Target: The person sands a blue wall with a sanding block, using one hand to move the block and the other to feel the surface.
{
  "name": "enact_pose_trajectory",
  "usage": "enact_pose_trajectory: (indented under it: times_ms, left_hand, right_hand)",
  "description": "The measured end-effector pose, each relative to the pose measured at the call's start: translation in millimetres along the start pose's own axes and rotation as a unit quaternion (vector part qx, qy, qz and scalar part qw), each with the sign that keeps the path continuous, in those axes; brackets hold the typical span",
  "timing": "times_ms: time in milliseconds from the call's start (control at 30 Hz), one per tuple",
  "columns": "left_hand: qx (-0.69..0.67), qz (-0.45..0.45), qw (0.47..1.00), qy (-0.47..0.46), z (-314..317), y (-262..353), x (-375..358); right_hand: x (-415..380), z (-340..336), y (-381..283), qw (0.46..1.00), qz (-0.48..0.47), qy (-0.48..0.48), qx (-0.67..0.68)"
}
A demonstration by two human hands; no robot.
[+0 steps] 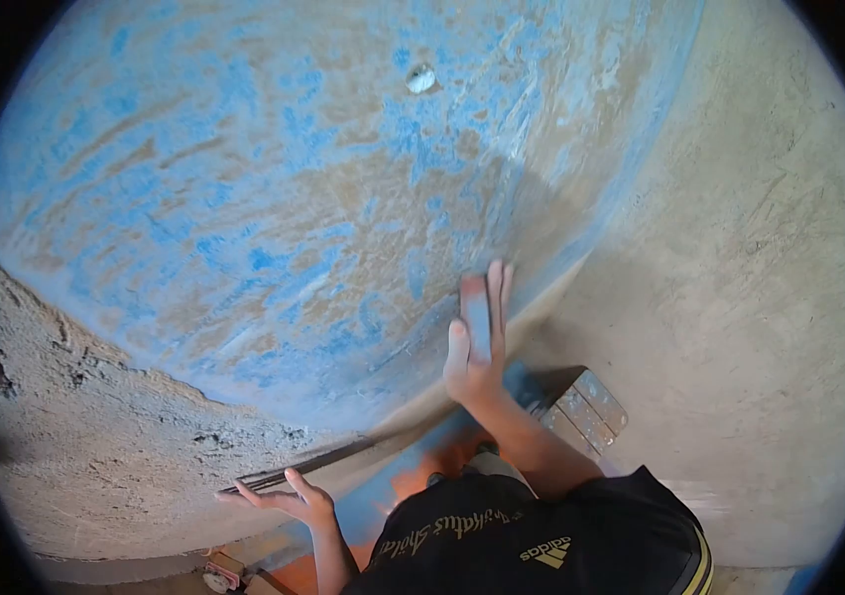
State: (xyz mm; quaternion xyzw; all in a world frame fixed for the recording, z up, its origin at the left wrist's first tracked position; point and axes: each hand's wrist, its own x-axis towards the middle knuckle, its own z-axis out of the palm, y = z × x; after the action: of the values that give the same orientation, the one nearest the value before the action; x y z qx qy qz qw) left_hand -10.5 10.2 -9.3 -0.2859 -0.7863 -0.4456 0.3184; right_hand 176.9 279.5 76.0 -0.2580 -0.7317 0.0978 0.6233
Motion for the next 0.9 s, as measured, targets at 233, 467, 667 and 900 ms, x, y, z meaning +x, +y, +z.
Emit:
enact_pose_trajectory:
  times_ms: [233, 467, 667, 900]
  left_hand:
    - [-0.006, -0.003, 1.0, 0.007, 1, -2, -2]
    - [0.019, -0.015, 1.0, 0.003, -2, -3, -4]
    - [0.001, -0.014, 1.0, 0.002, -3, 4, -4]
    - [0.009, -0.008, 1.0, 0.017, 0, 6, -3]
  right_hand:
    - [63, -8, -10, 0.998, -0.039, 0.033, -0.034]
    - [14, -2, -6, 1.0, 0.006, -0.003, -0.017]
    - [109, -11, -24, 0.994, -0.074, 0.084, -0.016]
    - [23, 0, -19, 1.0, 0.011, 0.019, 0.017]
